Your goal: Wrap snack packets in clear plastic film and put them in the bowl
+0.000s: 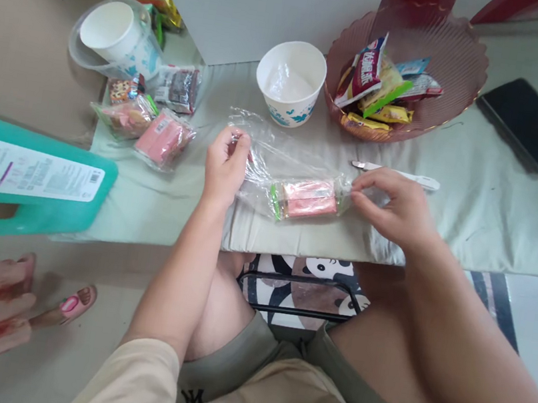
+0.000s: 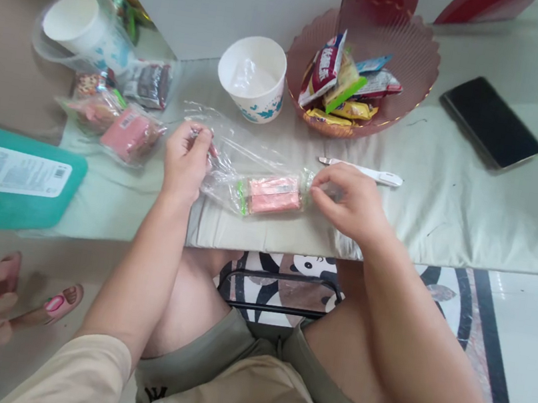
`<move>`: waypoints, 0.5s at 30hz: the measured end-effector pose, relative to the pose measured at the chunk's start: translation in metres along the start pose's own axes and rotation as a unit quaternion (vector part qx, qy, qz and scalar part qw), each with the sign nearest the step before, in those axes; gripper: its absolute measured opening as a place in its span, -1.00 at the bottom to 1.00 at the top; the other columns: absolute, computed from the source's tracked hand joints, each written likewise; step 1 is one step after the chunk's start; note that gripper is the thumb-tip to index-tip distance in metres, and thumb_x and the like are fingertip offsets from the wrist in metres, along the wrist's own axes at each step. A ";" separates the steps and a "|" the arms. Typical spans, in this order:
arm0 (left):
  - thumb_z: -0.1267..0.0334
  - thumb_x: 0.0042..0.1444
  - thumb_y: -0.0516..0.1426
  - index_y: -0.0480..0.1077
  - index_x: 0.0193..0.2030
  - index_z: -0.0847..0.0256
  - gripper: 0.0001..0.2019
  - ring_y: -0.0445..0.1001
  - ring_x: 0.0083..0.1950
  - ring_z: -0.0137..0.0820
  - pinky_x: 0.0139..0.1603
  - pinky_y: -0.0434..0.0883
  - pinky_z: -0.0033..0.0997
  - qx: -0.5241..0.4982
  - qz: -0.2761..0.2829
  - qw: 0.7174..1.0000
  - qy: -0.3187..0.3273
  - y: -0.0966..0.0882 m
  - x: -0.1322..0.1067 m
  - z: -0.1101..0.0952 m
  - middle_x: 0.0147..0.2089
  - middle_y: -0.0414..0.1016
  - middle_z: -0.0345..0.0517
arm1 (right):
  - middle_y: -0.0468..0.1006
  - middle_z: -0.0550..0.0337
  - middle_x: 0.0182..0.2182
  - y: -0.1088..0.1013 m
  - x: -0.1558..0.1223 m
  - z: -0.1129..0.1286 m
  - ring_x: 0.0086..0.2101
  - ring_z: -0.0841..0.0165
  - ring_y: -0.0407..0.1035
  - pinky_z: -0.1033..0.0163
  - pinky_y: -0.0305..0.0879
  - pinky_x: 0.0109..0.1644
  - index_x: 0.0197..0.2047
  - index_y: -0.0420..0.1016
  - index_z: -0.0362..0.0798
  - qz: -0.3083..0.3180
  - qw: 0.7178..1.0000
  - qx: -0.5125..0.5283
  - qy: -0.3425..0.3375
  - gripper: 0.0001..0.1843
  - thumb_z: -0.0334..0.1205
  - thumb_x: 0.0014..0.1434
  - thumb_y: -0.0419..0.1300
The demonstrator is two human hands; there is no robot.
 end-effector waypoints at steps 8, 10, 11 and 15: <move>-0.06 0.24 0.23 0.37 -0.33 0.08 -0.70 0.35 -0.47 -0.47 -0.42 0.31 -0.47 -0.020 0.048 0.999 0.013 0.003 0.000 -0.007 -0.51 0.35 -0.25 | 0.56 0.17 -0.35 -0.007 -0.004 -0.026 -0.29 0.22 0.51 0.05 0.44 -0.15 -0.23 0.43 0.07 -0.160 0.983 0.036 0.077 -0.94 -0.19 0.28 0.14; 0.02 0.24 0.24 0.37 -0.34 0.09 -0.75 0.35 -0.47 -0.48 -0.43 0.31 -0.48 -0.021 0.043 0.999 0.004 0.001 0.004 -0.005 -0.52 0.35 -0.25 | 0.52 0.19 -0.38 -0.008 0.002 -0.034 -0.36 0.24 0.48 0.11 0.39 -0.26 -0.16 0.43 0.09 -0.185 0.979 0.012 0.084 -0.87 -0.08 0.35 0.13; 0.07 0.23 0.24 0.36 -0.36 0.09 -0.77 0.35 -0.48 -0.48 -0.44 0.30 -0.48 -0.015 0.036 0.999 -0.007 0.000 0.007 -0.002 -0.52 0.35 -0.26 | 0.52 0.19 -0.39 -0.010 0.006 -0.037 -0.38 0.25 0.46 0.11 0.37 -0.29 -0.15 0.44 0.10 -0.197 0.976 -0.005 0.088 -0.83 -0.02 0.36 0.13; 0.31 0.14 0.24 0.31 -0.40 0.13 -0.83 0.33 -0.46 -0.49 -0.41 0.30 -0.48 0.041 -0.059 0.995 -0.062 -0.014 0.018 0.010 -0.51 0.31 -0.29 | 0.55 0.14 -0.32 -0.023 0.019 -0.031 -0.40 0.24 0.42 0.08 0.36 -0.30 -0.20 0.43 0.11 -0.284 0.952 -0.057 0.101 -0.80 0.04 0.34 0.17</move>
Point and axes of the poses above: each hand's wrist, its own x-axis towards the middle knuckle, its own y-axis out of the palm, z = x × y, the point moved 5 cm from there along x, towards the middle knuckle
